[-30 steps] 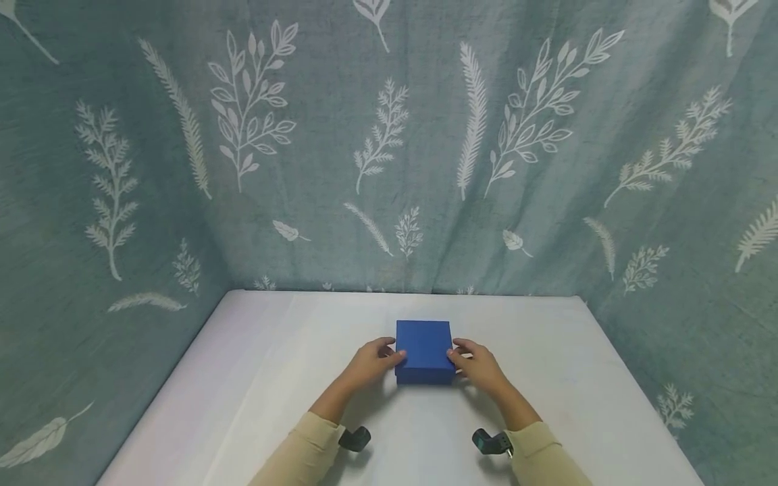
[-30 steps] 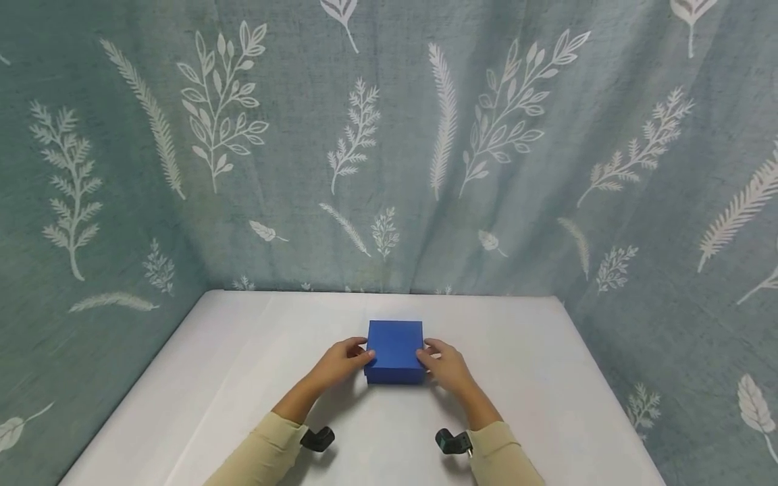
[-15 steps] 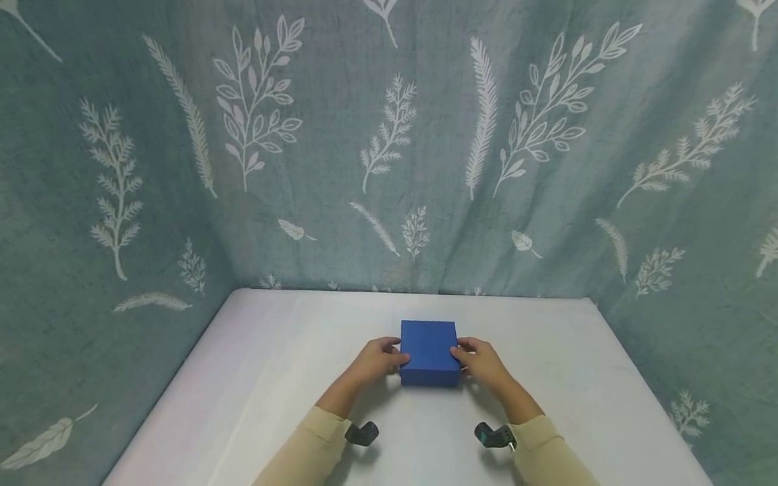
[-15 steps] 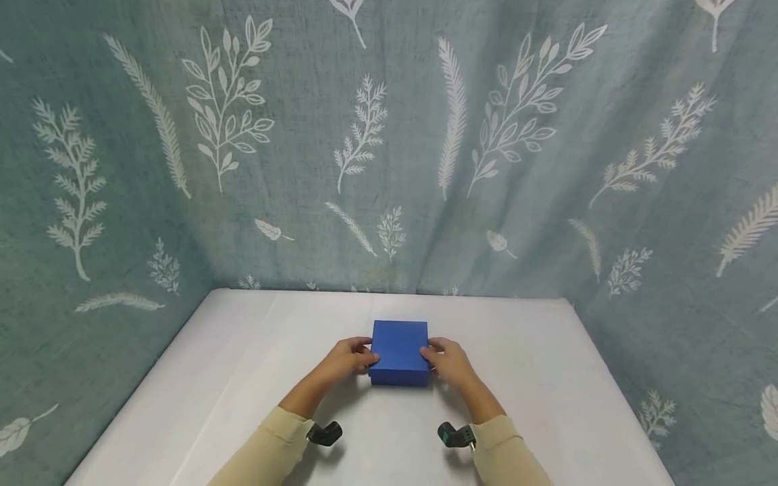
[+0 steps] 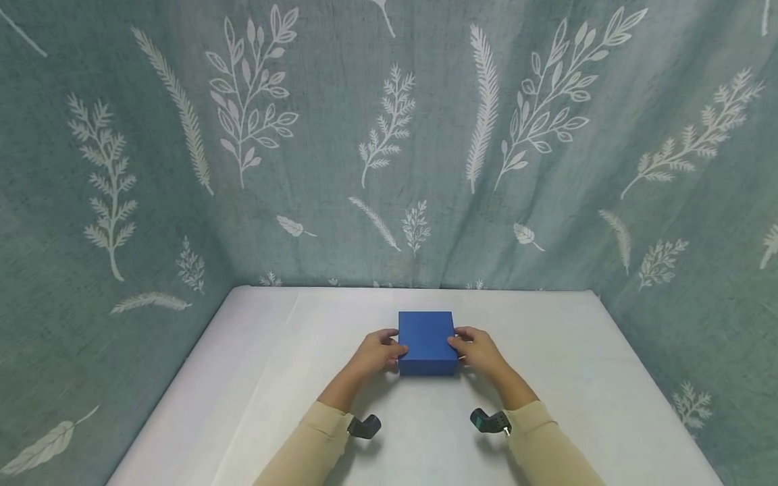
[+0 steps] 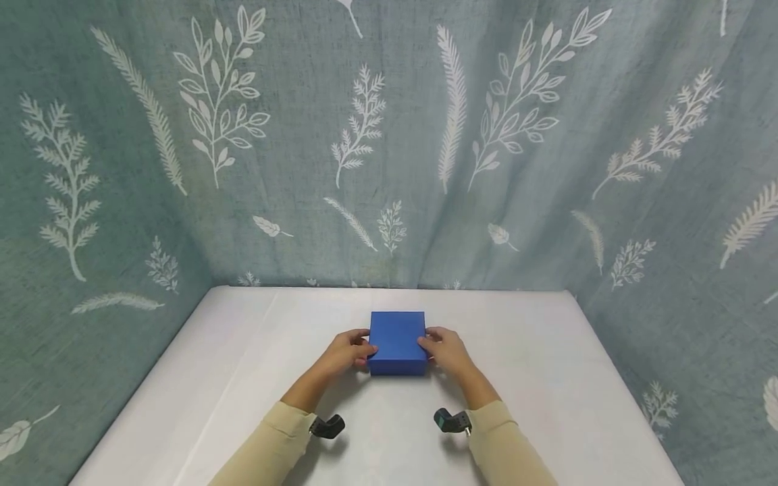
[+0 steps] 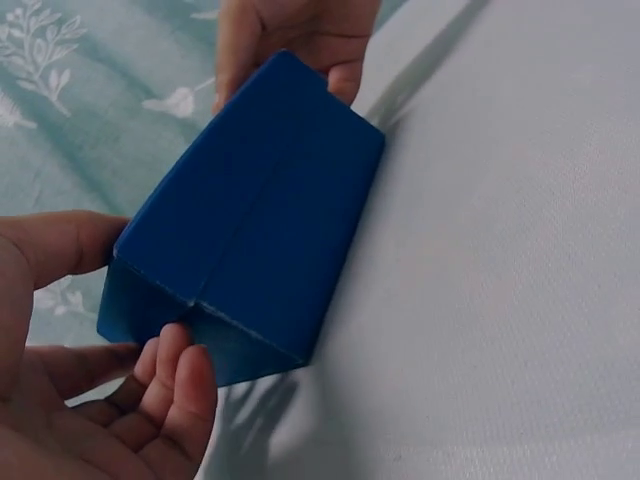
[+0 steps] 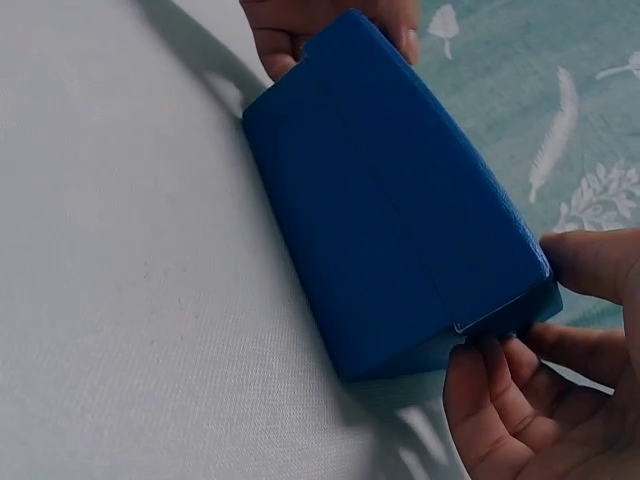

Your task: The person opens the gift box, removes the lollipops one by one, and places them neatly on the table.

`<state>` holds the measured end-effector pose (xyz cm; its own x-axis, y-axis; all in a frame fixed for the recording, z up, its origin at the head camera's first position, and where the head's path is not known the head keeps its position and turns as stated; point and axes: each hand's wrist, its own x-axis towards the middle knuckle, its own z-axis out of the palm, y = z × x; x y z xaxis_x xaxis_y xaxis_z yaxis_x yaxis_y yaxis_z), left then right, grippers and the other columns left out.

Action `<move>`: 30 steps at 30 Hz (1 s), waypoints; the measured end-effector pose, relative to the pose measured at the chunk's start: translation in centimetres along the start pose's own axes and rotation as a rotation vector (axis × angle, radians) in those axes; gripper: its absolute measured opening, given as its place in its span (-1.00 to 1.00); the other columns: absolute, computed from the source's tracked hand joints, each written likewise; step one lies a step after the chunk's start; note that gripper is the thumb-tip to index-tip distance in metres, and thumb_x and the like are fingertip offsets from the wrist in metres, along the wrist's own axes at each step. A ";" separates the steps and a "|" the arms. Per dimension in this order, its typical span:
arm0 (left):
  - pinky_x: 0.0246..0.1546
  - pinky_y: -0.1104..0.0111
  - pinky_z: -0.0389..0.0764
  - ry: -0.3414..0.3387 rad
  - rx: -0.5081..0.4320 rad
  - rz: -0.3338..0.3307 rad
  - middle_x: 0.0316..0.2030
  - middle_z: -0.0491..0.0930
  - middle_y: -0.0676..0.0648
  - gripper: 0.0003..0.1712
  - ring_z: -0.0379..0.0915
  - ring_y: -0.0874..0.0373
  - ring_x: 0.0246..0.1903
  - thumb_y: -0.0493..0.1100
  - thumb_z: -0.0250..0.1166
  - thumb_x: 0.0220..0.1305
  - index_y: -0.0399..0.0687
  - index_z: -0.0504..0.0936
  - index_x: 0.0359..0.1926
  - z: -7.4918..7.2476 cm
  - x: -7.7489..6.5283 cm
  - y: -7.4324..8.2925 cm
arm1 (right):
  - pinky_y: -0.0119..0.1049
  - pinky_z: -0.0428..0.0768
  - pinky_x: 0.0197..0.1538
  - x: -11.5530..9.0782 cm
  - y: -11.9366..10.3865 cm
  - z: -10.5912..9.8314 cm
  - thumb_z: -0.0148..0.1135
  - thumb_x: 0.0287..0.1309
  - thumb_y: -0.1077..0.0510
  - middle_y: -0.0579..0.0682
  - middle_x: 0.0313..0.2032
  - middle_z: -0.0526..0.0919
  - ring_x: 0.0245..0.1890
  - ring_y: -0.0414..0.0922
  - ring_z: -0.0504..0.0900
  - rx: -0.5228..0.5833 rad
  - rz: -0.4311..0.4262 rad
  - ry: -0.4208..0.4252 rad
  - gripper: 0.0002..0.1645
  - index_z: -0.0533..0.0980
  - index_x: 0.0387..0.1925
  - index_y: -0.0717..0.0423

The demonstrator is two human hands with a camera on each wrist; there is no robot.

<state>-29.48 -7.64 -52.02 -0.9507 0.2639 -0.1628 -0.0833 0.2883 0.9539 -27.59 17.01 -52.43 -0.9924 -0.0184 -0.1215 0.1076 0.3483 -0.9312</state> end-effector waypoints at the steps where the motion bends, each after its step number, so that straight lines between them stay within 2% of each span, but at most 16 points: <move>1: -0.34 0.37 0.67 0.003 0.003 -0.001 -0.20 0.59 -0.15 -0.26 0.54 0.16 -0.38 -0.18 0.40 0.16 -0.40 0.36 0.30 0.0 0.0 0.1 | -0.13 0.70 -0.18 0.0 -0.1 0.0 0.19 0.32 0.16 0.32 0.01 0.57 -0.17 0.06 0.67 0.002 0.003 -0.003 -0.44 0.36 0.22 0.44; 7: -0.33 0.38 0.66 0.022 0.041 -0.004 -0.12 0.58 -0.20 -0.26 0.54 0.16 -0.37 -0.14 0.38 0.17 -0.38 0.37 0.30 -0.3 -0.3 0.1 | -0.12 0.70 -0.17 -0.2 -0.4 0.3 0.20 0.31 0.17 0.33 0.03 0.55 -0.17 0.06 0.67 0.011 0.014 -0.013 -0.45 0.37 0.21 0.45; 15: -0.31 0.33 0.66 0.030 0.104 0.014 -0.09 0.54 -0.20 -0.26 0.55 0.16 -0.39 -0.15 0.38 0.18 -0.39 0.35 0.31 -1.4 -2.2 -0.8 | -0.13 0.70 -0.19 -0.9 -0.9 1.6 0.25 0.28 0.17 0.23 -0.06 0.57 -0.24 0.00 0.67 0.031 0.016 -0.053 -0.42 0.37 0.22 0.41; 21: -0.21 0.24 0.61 0.012 0.178 0.055 -0.17 0.55 -0.10 -0.23 0.55 0.13 -0.33 -0.09 0.38 0.19 -0.32 0.33 0.34 -1.6 -2.7 0.2 | -0.17 0.70 -0.19 -1.4 -1.9 1.1 0.27 0.26 0.17 0.18 -0.09 0.59 -0.28 -0.05 0.66 -0.036 -0.007 -0.009 -0.42 0.39 0.24 0.33; 26: -0.17 0.24 0.64 0.016 0.114 0.066 -0.14 0.55 -0.11 -0.24 0.54 0.08 -0.17 -0.13 0.37 0.21 -0.27 0.31 0.36 -1.7 -2.4 1.9 | -0.15 0.70 -0.14 -1.6 -3.3 0.0 0.23 0.29 0.16 0.22 -0.10 0.60 -0.19 0.01 0.65 -0.063 -0.093 0.018 -0.44 0.38 0.23 0.39; 30: -0.21 0.29 0.68 0.012 0.058 0.073 -0.13 0.55 -0.14 -0.29 0.56 0.08 -0.20 -0.21 0.33 0.25 -0.28 0.31 0.37 -2.0 -2.4 2.9 | -0.13 0.67 -0.11 -2.0 -4.1 -0.7 0.20 0.32 0.13 0.19 -0.11 0.61 -0.15 0.03 0.63 -0.060 -0.109 0.024 -0.45 0.39 0.22 0.39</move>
<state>-27.99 -9.25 -48.38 -0.9571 0.2754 -0.0902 0.0033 0.3218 0.9468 -26.14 16.26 -48.10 -0.9992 -0.0370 -0.0120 -0.0039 0.4008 -0.9162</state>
